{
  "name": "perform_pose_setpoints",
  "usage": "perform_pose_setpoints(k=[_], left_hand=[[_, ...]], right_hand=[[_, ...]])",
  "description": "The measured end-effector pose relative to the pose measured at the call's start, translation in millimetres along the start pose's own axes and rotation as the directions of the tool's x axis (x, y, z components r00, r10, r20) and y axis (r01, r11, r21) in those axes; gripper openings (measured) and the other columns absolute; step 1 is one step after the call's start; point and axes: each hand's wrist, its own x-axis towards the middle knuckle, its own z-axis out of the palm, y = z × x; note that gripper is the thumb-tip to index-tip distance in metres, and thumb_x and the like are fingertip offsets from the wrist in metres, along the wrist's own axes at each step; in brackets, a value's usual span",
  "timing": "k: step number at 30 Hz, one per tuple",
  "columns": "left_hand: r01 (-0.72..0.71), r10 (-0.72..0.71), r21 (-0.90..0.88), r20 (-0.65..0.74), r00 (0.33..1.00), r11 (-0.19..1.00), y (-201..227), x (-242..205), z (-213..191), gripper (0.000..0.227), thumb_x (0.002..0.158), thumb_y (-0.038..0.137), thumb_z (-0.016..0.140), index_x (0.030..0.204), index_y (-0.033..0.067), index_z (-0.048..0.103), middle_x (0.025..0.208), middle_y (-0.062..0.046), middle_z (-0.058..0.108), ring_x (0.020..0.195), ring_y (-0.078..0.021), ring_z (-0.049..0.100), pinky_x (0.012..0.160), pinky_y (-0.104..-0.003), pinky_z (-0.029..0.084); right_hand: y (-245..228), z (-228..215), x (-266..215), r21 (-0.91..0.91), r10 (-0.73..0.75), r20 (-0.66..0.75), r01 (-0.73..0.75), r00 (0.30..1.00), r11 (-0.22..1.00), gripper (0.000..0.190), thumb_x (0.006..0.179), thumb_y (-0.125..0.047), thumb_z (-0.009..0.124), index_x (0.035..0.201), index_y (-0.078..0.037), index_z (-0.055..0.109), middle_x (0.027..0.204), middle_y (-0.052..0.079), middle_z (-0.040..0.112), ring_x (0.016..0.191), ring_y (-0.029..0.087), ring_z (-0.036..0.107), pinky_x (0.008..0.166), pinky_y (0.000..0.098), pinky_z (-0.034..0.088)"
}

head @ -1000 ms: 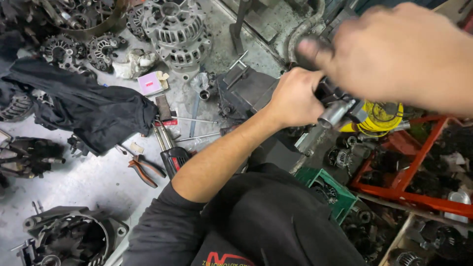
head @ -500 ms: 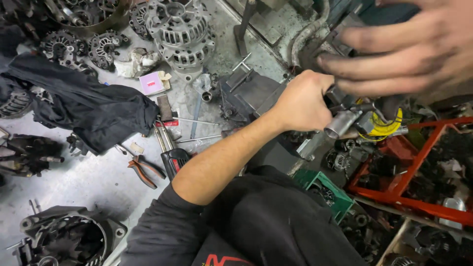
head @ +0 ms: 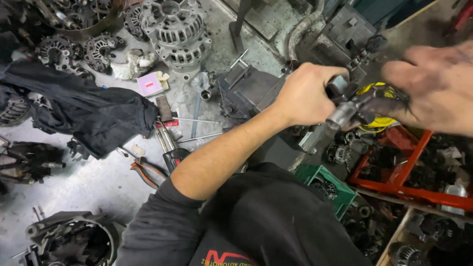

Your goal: The person works on a cluttered metal workbench, handling various mechanical components. They use a cordless impact driver to tighten a bolt on a circular part, then place the part into a bench vise. The person uses a ratchet wrench to tighten a bolt on the vise-mounted component.

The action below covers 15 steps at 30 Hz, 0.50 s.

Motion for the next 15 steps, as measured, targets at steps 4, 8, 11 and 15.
perform_pose_setpoints(k=[4, 8, 11, 15], left_hand=[[-0.078, 0.078, 0.037, -0.006, 0.997, 0.996, -3.8, 5.4, 3.5, 0.055, 0.052, 0.049, 0.093, 0.083, 0.0094, 0.069, 0.074, -0.009, 0.071, 0.071, -0.0309, 0.071, 0.065, -0.041, 0.054], [-0.083, 0.083, 0.001, -0.009, 0.997, 0.997, -3.9, 7.4, 2.5, 0.054, 0.051, 0.048, 0.095, 0.079, 0.0095, 0.068, 0.072, -0.008, 0.071, 0.068, -0.029, 0.071, 0.066, -0.039, 0.056], [-0.101, 0.101, -0.003, -0.003, 0.995, 0.995, -1.6, 8.9, 3.5, 0.052, 0.053, 0.042, 0.095, 0.08, 0.0069, 0.067, 0.072, -0.009, 0.071, 0.066, -0.0281, 0.071, 0.066, -0.038, 0.056], [-0.124, 0.124, -0.025, -0.015, 0.992, 0.992, 0.1, 7.5, 2.7, 0.051, 0.055, 0.045, 0.096, 0.079, 0.0084, 0.07, 0.071, -0.006, 0.073, 0.066, -0.0254, 0.071, 0.065, -0.037, 0.056]], right_hand=[[-42.7, -66.5, 6.1, 0.028, 0.26, 0.209, -0.272, 0.943, 0.962, 0.052, 0.09, -0.065, 0.06, 0.086, -0.015, 0.076, 0.06, 0.007, 0.066, 0.05, 0.021, 0.064, 0.056, 0.0357, 0.051], [-48.3, -47.8, -8.7, -0.08, 0.384, 0.271, -0.377, 0.883, 0.923, 0.06, 0.111, -0.061, 0.048, 0.079, -0.016, 0.073, 0.053, 0.006, 0.061, 0.043, 0.018, 0.059, 0.053, 0.0294, 0.049], [-24.1, -5.6, -26.3, -0.193, -0.142, 0.159, 0.172, 0.977, 0.966, 0.061, 0.098, -0.031, 0.056, 0.155, -0.012, 0.052, 0.053, 0.003, 0.058, 0.04, 0.016, 0.056, 0.04, 0.0353, 0.044], [-32.3, -24.4, -24.9, -0.163, -0.171, 0.034, 0.174, 0.985, 0.971, 0.067, 0.093, -0.016, 0.061, 0.156, 0.001, 0.046, 0.049, 0.005, 0.053, 0.041, 0.02, 0.054, 0.039, 0.0363, 0.042]])
